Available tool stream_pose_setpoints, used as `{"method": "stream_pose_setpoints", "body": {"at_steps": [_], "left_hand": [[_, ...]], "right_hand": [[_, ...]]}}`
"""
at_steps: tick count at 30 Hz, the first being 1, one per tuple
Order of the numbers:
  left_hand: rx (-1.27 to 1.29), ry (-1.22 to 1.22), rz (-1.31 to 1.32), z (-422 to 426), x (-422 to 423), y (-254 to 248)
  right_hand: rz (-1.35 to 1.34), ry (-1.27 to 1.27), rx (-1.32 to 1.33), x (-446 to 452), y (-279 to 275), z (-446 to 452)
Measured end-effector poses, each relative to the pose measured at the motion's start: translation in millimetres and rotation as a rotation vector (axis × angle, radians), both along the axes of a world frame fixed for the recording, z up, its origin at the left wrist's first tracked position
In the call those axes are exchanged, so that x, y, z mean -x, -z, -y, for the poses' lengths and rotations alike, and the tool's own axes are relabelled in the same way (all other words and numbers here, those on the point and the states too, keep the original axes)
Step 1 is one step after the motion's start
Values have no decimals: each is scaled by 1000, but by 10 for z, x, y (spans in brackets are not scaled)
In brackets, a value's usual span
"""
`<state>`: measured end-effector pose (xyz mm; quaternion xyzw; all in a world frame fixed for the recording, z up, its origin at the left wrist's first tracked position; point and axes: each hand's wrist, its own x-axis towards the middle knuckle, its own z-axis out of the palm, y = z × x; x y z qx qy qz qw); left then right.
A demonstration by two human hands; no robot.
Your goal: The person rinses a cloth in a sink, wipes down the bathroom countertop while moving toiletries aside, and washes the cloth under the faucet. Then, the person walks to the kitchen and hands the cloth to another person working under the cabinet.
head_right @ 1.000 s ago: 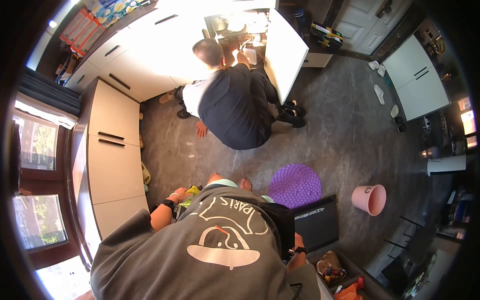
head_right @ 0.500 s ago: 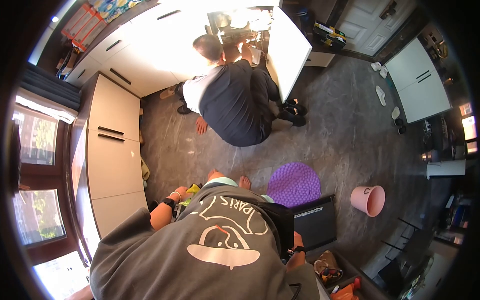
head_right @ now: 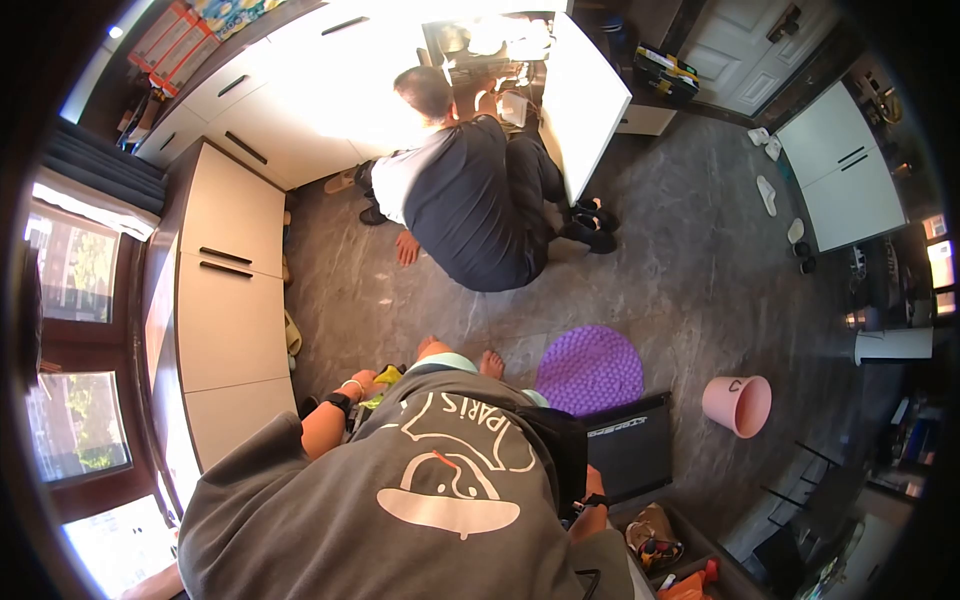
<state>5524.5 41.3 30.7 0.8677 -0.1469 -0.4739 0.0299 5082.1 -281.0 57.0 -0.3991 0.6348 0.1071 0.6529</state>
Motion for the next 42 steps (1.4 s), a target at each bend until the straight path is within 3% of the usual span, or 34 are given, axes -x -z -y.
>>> {"method": "stream_pose_setpoints", "body": {"at_steps": [9, 12, 14, 15, 23, 30, 32, 33, 36, 38, 42], "left_hand": [[0, -62, -14, -9, 10, -30], [7, -87, -24, -27, 24, -18], [16, -60, -3, -69, 27, 60], [18, -62, -1, -65, 27, 63], [17, -77, -6, -55, 32, 21], [41, -15, 13, -60, -3, 101], [35, -34, 0, -35, -4, 61], [35, -34, -1, -29, -11, 54], [24, -51, -15, -33, -18, 52], [18, -53, 4, -41, -14, 73], [19, -41, 19, -43, -13, 66]], "right_hand": [[5, 2, -38, -59, 264, 119], [81, -172, 77, 26, 350, 129], [103, -529, 388, -140, -29, 112], [104, -532, 390, -156, -22, 133], [50, -46, 14, -47, 297, 153], [6, -84, 26, 19, 379, 149], [-37, 73, 18, -459, -416, 69], [-37, 73, 18, -467, -444, 46], [-27, 11, 97, -472, -466, 32], [-82, -185, 159, -445, -436, 59], [-2, 6, -25, -230, -63, 107]]}}
